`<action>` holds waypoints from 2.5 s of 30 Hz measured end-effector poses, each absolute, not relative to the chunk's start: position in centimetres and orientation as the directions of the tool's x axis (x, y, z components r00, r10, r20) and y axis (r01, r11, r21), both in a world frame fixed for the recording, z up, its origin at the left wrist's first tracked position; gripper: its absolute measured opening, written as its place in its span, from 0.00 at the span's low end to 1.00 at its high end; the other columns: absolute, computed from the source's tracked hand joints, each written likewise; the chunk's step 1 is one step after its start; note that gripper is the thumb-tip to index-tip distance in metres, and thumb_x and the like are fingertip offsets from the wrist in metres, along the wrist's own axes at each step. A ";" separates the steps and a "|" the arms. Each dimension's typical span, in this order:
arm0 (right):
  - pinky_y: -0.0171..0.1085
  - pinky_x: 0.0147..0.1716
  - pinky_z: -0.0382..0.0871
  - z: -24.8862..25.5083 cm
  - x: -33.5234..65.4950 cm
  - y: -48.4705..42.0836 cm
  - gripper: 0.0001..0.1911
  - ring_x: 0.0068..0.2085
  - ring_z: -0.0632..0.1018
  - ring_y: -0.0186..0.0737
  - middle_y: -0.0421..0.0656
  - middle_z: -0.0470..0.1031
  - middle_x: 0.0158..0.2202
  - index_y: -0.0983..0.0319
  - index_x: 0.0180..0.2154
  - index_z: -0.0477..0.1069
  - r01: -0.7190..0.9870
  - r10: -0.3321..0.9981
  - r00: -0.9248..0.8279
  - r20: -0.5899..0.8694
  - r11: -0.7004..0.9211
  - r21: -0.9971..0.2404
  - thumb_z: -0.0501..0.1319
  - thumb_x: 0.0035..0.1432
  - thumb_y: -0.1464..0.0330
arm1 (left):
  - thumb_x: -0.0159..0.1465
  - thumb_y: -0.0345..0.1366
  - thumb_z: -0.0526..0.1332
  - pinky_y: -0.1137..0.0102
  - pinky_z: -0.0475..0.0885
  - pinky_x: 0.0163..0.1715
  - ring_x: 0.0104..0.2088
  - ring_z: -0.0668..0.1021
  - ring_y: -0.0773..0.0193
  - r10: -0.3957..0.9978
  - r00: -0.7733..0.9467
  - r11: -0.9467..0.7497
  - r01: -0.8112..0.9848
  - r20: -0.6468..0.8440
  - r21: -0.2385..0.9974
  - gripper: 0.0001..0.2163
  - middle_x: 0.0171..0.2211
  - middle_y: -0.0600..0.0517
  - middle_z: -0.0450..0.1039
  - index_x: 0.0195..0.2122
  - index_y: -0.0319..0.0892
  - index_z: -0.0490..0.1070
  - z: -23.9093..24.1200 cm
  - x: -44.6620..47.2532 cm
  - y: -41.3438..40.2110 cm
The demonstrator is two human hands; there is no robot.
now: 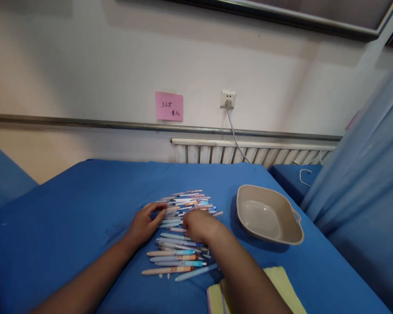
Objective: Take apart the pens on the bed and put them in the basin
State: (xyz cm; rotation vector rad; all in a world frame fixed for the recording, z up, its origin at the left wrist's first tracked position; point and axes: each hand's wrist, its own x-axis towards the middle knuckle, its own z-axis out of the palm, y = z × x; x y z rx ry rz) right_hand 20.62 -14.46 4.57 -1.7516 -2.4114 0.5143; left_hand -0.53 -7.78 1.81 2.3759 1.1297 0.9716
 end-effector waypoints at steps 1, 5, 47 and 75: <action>0.33 0.29 0.60 4.4 20.2 -14.6 0.10 0.35 0.76 0.42 0.43 0.77 0.34 0.58 0.36 0.74 0.904 0.936 -0.337 -0.106 0.290 -0.314 0.62 0.47 0.68 | 0.61 0.40 0.55 0.63 0.71 0.43 0.40 0.76 0.59 0.771 0.454 -0.636 0.542 0.445 0.549 0.11 0.39 0.49 0.76 0.41 0.43 0.72 1.9 -0.5 -7.9; 0.35 0.34 0.62 4.2 19.6 -14.8 0.10 0.38 0.75 0.44 0.47 0.76 0.37 0.60 0.35 0.75 0.923 0.937 -0.347 -0.044 0.333 -0.191 0.60 0.47 0.72 | 0.62 0.39 0.55 0.65 0.71 0.42 0.38 0.76 0.60 0.745 0.478 -0.667 0.512 0.465 0.542 0.10 0.37 0.49 0.76 0.41 0.43 0.72 2.2 -0.4 -8.3; 0.29 0.26 0.57 1.8 21.9 -12.5 0.03 0.28 0.69 0.31 0.36 0.70 0.26 0.62 0.32 0.69 0.585 0.963 -0.248 0.109 0.239 -0.775 0.60 0.53 0.69 | 0.66 0.40 0.50 0.65 0.70 0.40 0.38 0.77 0.59 0.739 0.582 -0.668 0.566 0.339 0.484 0.14 0.38 0.48 0.76 0.46 0.43 0.69 2.3 -0.2 -8.8; 0.28 0.26 0.59 0.7 23.2 -11.7 0.03 0.26 0.68 0.30 0.36 0.69 0.24 0.62 0.32 0.69 0.571 0.967 -0.244 0.078 0.208 -0.794 0.61 0.53 0.68 | 0.65 0.43 0.48 0.72 0.67 0.25 0.25 0.75 0.62 0.843 0.426 -0.536 0.616 0.329 0.577 0.17 0.21 0.54 0.73 0.44 0.41 0.72 3.2 -0.6 -8.7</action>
